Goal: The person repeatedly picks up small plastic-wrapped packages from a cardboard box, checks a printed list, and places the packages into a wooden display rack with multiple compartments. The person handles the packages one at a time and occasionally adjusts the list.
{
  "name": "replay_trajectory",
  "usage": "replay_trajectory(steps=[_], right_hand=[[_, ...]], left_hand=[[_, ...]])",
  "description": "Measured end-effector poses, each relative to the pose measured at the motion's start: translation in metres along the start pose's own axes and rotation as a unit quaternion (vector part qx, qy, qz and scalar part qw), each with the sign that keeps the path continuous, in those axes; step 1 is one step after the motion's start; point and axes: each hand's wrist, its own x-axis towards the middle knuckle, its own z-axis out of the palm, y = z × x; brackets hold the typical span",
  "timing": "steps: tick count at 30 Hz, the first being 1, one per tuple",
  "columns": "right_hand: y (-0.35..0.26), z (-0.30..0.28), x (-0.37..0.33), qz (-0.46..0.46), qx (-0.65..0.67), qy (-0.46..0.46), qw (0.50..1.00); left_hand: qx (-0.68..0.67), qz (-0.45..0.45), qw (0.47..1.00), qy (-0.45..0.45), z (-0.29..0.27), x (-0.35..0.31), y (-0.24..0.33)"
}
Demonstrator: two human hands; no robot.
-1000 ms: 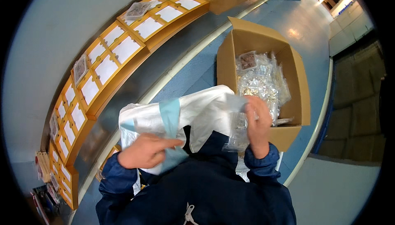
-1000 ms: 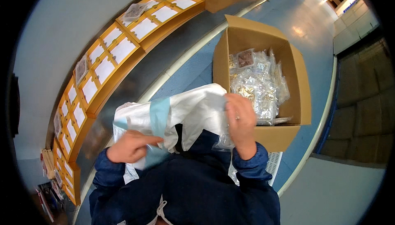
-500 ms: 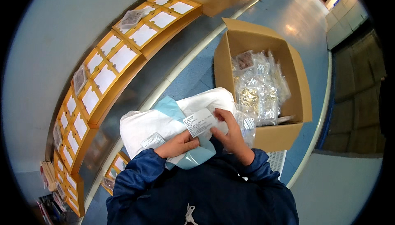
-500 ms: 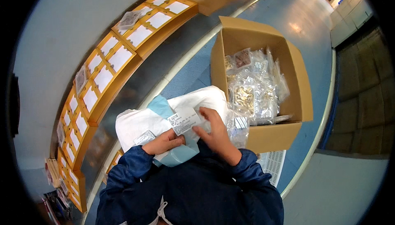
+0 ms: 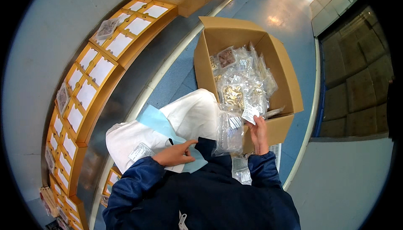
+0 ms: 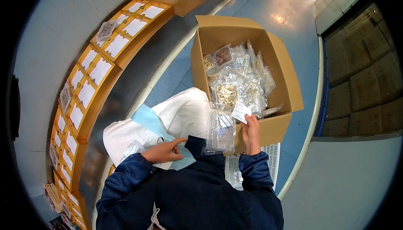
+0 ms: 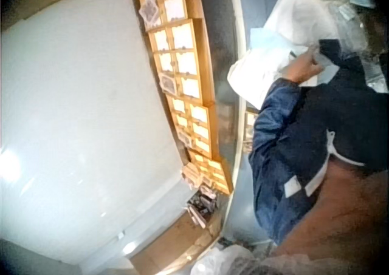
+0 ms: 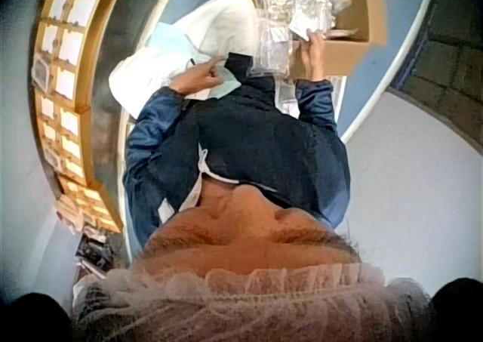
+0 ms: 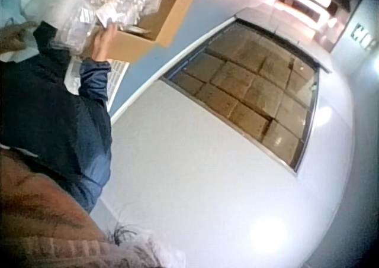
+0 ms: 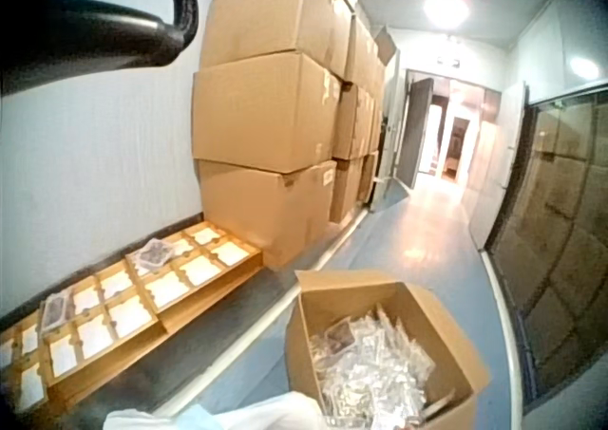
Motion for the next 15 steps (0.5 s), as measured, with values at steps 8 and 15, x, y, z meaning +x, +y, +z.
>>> replay_trajectory(steps=[8,15], right_hand=[[0.02,0.097,-0.044,0.053,0.187,-0.07,0.978],[0.033,0.12,-0.052,0.026,0.148,-0.08,0.985]], left_hand=[[-0.219,0.056,0.971,0.075,0.046,0.038,-0.03],[-0.159,0.061,0.979,0.109,0.048,0.024,-0.03]])
